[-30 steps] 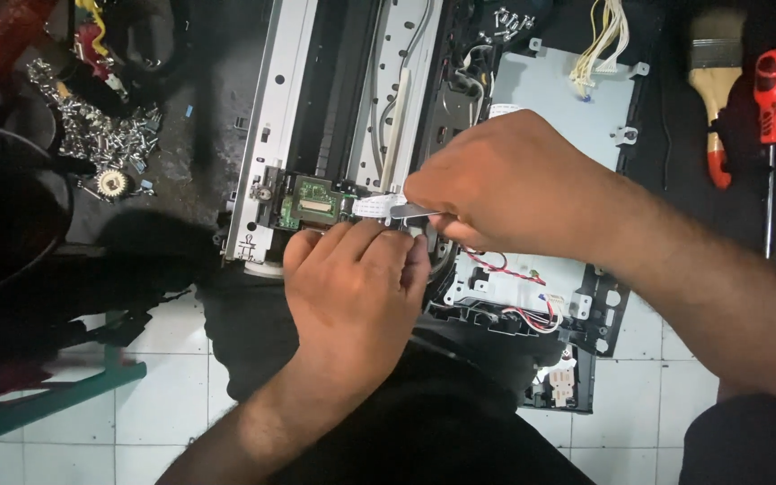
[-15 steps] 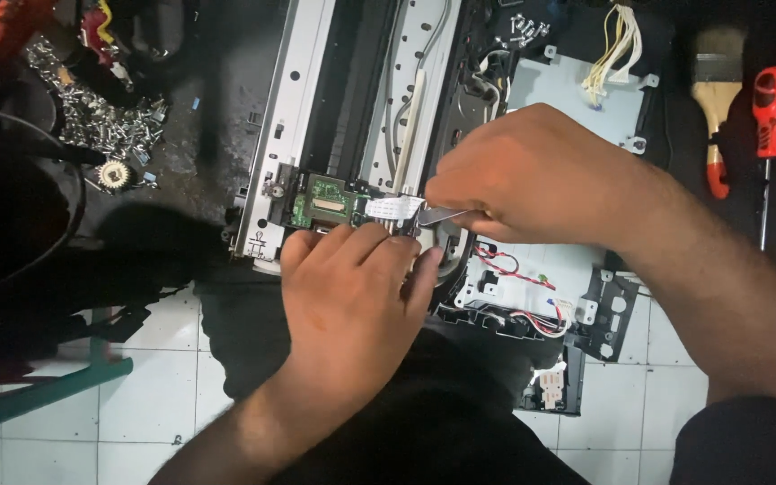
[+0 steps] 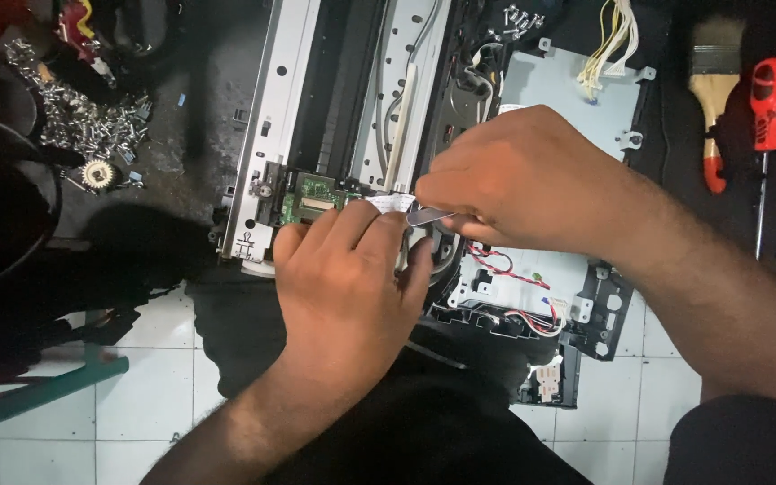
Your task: Disconnecting internal ribbon cables and small wire connectors from a circuit board during the disassembly of an electronic device.
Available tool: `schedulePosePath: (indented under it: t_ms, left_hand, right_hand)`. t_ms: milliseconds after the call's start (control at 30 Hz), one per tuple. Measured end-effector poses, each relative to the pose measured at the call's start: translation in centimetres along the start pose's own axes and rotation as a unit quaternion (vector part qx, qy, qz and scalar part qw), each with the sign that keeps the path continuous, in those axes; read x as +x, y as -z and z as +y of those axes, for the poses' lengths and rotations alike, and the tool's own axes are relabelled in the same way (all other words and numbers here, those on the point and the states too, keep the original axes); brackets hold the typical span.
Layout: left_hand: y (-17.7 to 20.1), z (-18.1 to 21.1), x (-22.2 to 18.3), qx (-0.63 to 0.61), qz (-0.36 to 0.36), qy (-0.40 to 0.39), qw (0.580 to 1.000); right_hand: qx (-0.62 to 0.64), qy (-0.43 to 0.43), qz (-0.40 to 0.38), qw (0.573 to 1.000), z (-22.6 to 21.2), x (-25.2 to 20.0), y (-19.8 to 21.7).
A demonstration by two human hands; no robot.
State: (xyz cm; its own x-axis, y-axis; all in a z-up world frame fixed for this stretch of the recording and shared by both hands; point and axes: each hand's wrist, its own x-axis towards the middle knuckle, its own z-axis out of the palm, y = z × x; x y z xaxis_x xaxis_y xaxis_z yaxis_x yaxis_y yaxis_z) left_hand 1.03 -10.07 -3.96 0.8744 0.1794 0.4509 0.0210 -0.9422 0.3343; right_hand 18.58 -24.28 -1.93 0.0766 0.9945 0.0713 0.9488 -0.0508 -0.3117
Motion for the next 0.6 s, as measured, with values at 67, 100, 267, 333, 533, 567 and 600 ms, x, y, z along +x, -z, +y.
schedulePosePath:
  t_ms: [67,100,267,333,533,567,600]
  left_hand:
    - [-0.2,0.1,0.0,0.001,0.001,0.005,1.000]
    - [-0.2,0.1,0.0,-0.001,0.003,0.002,1.000]
    - [0.0,0.3,0.1,-0.012,0.012,-0.026,1.000]
    - [0.2,0.3,0.3,-0.006,0.012,-0.036,0.999]
    - [0.4,0.4,1.0,0.006,0.017,-0.057,0.998]
    - [0.4,0.5,0.9,0.006,0.016,-0.059,0.998]
    - [0.5,0.5,1.0,0.004,0.020,-0.062,0.998]
  right_hand:
    - [-0.005,-0.005,0.003,1.000,0.1,0.0,0.0]
    - [-0.011,-0.002,-0.003,1.000,0.2,-0.1,0.0]
    - [-0.009,0.010,-0.019,1.000,0.4,0.1,0.5]
    - [-0.016,-0.004,-0.038,0.999,0.3,0.2,0.9]
    - [0.188,-0.035,0.165,0.968,-1.0,0.6,2.7]
    - [0.189,-0.036,0.166,0.967,-1.5,0.7,2.8]
    - [0.233,-0.031,0.187,0.954,-1.9,0.9,2.9]
